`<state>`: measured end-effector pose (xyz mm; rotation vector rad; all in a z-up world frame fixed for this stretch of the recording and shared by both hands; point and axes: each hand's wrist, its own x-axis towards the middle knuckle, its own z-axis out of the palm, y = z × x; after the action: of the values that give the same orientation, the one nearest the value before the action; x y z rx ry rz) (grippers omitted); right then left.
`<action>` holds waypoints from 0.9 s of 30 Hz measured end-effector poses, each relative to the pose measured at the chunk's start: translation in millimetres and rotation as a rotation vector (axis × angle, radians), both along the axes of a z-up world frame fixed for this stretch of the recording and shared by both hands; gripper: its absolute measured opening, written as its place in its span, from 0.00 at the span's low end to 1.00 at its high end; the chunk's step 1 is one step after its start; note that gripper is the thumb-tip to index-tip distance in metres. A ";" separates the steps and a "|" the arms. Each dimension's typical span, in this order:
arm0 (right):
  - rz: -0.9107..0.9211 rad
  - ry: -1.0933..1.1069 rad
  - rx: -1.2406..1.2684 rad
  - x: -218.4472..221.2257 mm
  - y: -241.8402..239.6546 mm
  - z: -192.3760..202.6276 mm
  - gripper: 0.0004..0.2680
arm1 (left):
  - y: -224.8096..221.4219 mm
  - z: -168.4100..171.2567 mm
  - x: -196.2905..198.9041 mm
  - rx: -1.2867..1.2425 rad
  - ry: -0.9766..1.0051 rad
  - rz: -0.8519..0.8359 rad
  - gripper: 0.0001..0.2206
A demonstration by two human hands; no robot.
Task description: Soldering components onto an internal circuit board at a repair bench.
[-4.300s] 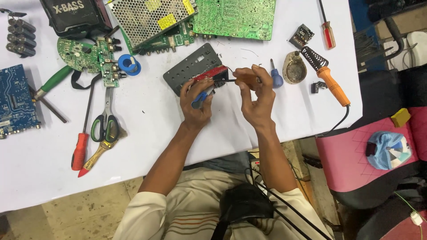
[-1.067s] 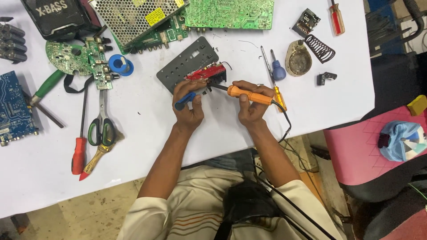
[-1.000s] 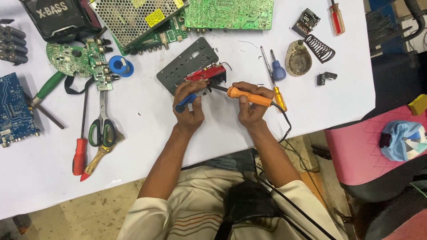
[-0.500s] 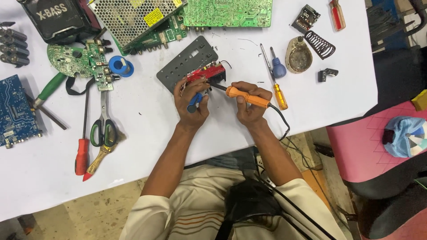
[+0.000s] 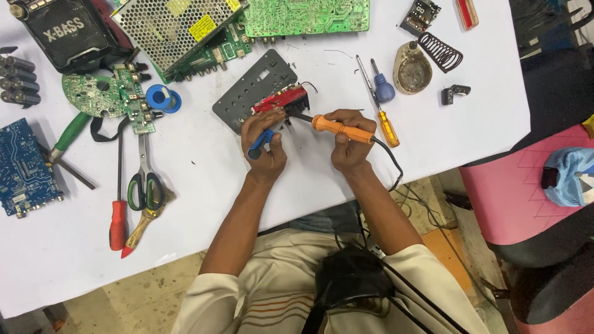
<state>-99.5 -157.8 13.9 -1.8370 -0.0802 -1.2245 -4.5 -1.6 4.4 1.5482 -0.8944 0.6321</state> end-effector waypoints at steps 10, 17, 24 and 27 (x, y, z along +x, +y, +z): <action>0.020 -0.003 0.018 -2.2 -0.1 -0.8 0.14 | 1.3 -3.1 -0.3 0.022 -0.041 0.004 0.12; 0.014 0.008 0.019 0.7 3.4 2.1 0.13 | 1.4 7.2 -3.6 0.027 -0.045 -0.014 0.10; 0.032 -0.001 0.052 1.7 6.4 5.6 0.13 | 2.4 14.1 -4.2 -0.030 -0.003 -0.082 0.10; 0.057 -0.014 0.042 -3.0 1.7 16.4 0.14 | 7.4 -2.2 -9.0 -0.107 0.010 -0.115 0.13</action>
<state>-102.5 -156.1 30.3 -1.7784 -0.1127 -1.1906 -13.4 5.9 2.2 1.3932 -0.9207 0.5797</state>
